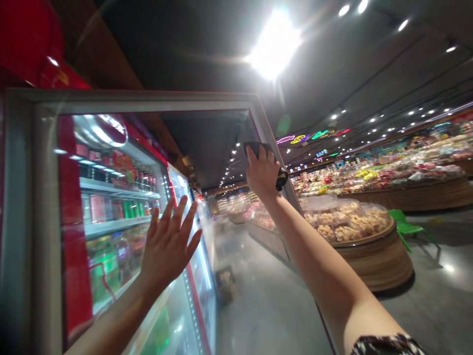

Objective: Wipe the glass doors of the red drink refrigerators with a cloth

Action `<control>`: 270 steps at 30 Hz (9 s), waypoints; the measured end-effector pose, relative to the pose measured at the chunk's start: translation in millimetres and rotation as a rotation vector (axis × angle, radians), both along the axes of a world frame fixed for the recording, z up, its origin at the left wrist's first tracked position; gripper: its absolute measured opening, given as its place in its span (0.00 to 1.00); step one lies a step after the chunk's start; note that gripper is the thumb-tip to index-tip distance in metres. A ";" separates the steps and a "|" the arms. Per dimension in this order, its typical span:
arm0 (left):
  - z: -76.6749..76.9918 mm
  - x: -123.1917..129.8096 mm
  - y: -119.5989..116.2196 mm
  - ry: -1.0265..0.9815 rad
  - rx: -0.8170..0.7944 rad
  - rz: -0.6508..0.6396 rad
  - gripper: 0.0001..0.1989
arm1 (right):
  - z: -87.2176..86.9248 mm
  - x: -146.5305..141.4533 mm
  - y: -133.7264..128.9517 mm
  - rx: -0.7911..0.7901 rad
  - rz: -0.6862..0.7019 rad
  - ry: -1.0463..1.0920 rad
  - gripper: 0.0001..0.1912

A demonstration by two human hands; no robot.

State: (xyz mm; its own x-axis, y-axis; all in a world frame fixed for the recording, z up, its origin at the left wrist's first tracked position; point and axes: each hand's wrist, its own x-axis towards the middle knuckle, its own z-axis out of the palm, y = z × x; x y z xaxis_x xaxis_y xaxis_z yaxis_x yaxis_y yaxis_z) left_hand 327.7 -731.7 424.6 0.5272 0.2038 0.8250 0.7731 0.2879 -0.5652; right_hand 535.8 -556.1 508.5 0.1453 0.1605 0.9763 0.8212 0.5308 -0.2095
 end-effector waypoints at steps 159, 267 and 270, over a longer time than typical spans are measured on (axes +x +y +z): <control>-153.2 -102.9 -164.3 -0.130 -0.073 0.233 0.30 | -104.8 -200.8 -197.3 0.673 0.710 -0.683 0.17; -118.0 -21.7 -19.0 -0.046 -0.143 0.118 0.39 | -183.2 -37.2 4.2 0.130 0.365 -0.112 0.26; -117.9 -23.1 -16.8 -0.046 -0.134 0.105 0.39 | -212.8 -33.5 17.0 0.070 0.337 0.019 0.27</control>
State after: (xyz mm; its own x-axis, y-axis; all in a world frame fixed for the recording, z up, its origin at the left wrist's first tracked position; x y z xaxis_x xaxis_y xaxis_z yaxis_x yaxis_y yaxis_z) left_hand 304.6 -748.5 306.7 0.4599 0.3652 0.8094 0.7686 0.2927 -0.5688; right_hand 502.3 -539.2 295.7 0.1142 0.1357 0.9842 0.5938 0.7849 -0.1771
